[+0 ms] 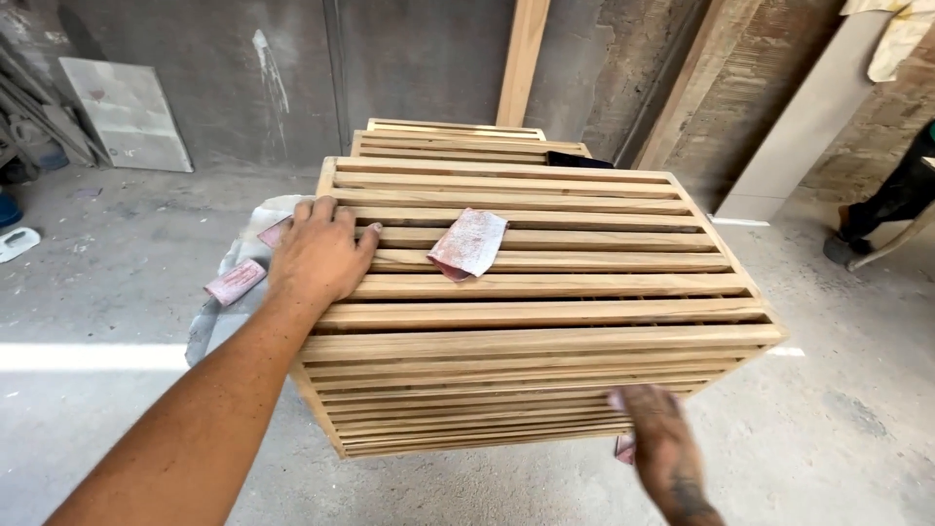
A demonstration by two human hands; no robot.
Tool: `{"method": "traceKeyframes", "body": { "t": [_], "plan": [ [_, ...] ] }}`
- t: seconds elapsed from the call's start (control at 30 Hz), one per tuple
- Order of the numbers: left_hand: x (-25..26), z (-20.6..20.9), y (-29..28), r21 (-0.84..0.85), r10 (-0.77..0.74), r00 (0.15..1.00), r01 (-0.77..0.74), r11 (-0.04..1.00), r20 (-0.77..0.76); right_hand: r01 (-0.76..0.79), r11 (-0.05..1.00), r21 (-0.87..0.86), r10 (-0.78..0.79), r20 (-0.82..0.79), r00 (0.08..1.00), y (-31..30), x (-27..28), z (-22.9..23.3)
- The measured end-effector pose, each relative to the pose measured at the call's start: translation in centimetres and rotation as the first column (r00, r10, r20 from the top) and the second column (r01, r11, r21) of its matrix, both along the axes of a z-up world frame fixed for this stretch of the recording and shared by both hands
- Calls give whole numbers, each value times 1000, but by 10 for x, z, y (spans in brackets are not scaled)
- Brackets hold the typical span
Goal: Manually sanding the surfaces and edges of a slatted wooden structure using sandpaper to achieve a smooth finish.
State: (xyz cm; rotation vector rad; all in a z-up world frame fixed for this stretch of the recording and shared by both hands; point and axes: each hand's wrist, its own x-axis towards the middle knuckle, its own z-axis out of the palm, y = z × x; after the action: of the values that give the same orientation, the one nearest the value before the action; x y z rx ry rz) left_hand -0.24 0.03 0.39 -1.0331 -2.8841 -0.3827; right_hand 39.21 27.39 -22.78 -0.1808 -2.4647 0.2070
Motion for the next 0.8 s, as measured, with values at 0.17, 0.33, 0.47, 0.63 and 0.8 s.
{"method": "traceKeyframes", "body": {
  "t": [0.17,0.33,0.47,0.63,0.8],
  "plan": [
    [-2,-3,0,-26,-24,999,23,999,-34,-79,996,-45,75,-79,994,-68,-60,7],
    [-3,-3,-3,-8,-25,999,25,1000,-20,-245,937,-248,282,127,951,-238,-185,30],
    [-10,-12,-1,60,-58,997,61,996,-52,-284,935,-210,338,296,893,-246,-199,27],
    [-6,-5,-3,57,-59,998,60,997,-11,-107,983,-152,111,16,994,-50,-77,-13],
    [-3,-4,-3,-30,-69,998,69,997,-8,342,926,159,-370,201,907,-20,-68,-64]
  ]
}}
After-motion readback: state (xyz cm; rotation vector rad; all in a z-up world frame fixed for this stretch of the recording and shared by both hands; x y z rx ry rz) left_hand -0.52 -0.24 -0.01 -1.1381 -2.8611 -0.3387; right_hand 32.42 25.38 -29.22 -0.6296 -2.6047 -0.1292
